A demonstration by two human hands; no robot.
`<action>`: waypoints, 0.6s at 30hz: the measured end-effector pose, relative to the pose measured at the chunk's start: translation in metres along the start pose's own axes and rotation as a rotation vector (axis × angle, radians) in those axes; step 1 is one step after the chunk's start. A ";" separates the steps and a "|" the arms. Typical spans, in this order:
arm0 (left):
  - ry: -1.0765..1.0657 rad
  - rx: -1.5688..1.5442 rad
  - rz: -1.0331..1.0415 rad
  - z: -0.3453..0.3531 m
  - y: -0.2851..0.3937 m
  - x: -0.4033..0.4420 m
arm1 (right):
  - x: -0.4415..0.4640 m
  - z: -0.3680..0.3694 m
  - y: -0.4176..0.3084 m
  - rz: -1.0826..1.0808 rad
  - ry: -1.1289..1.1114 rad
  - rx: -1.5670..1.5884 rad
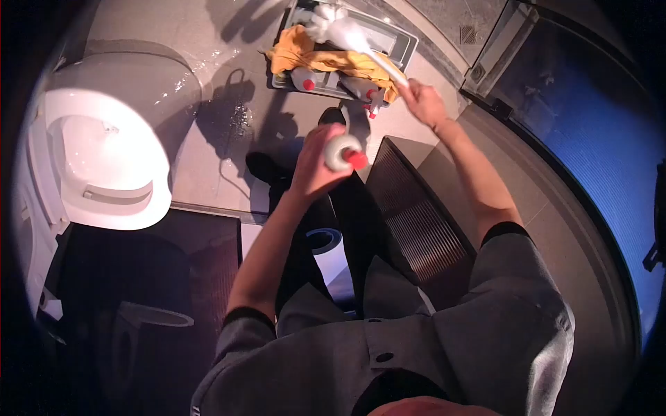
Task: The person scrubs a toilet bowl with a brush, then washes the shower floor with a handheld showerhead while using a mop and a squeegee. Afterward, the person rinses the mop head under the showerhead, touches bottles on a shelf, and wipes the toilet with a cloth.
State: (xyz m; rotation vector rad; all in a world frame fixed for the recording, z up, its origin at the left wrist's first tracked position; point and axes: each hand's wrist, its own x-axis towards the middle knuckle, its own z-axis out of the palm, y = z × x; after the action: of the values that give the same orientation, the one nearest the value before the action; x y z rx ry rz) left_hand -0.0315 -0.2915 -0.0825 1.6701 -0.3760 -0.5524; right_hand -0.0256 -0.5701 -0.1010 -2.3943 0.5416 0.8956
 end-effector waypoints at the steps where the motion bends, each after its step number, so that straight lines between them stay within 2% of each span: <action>1: -0.064 0.068 0.063 0.007 -0.010 0.019 | 0.010 -0.007 0.010 0.039 -0.003 -0.122; 5: -0.183 0.341 0.154 0.034 -0.044 0.066 | 0.042 -0.017 0.036 0.049 -0.008 -0.383; 7: -0.227 0.425 0.134 0.040 -0.068 0.084 | 0.066 -0.013 0.045 0.080 -0.081 -0.368; 9: -0.235 0.513 0.099 0.041 -0.084 0.093 | 0.080 -0.003 0.034 -0.152 0.205 -0.610; 11: -0.238 0.570 0.055 0.043 -0.100 0.096 | 0.095 0.010 0.022 -0.262 0.227 -0.531; 13: -0.242 0.638 0.008 0.048 -0.116 0.098 | 0.112 0.030 0.007 -0.471 0.158 -0.211; 15: -0.149 0.738 -0.060 0.056 -0.135 0.091 | 0.125 0.059 -0.004 -0.455 0.110 -0.153; 17: -0.141 0.718 -0.110 0.054 -0.133 0.086 | 0.140 0.079 -0.010 -0.299 -0.078 -0.191; 18: -0.103 0.658 -0.112 0.050 -0.123 0.084 | 0.145 0.084 -0.014 -0.243 -0.066 -0.201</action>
State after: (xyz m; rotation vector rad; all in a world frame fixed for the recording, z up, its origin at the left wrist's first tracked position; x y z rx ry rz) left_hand 0.0029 -0.3563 -0.2215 2.3093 -0.5848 -0.6404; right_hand 0.0431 -0.5353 -0.2502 -2.5296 0.1353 0.9534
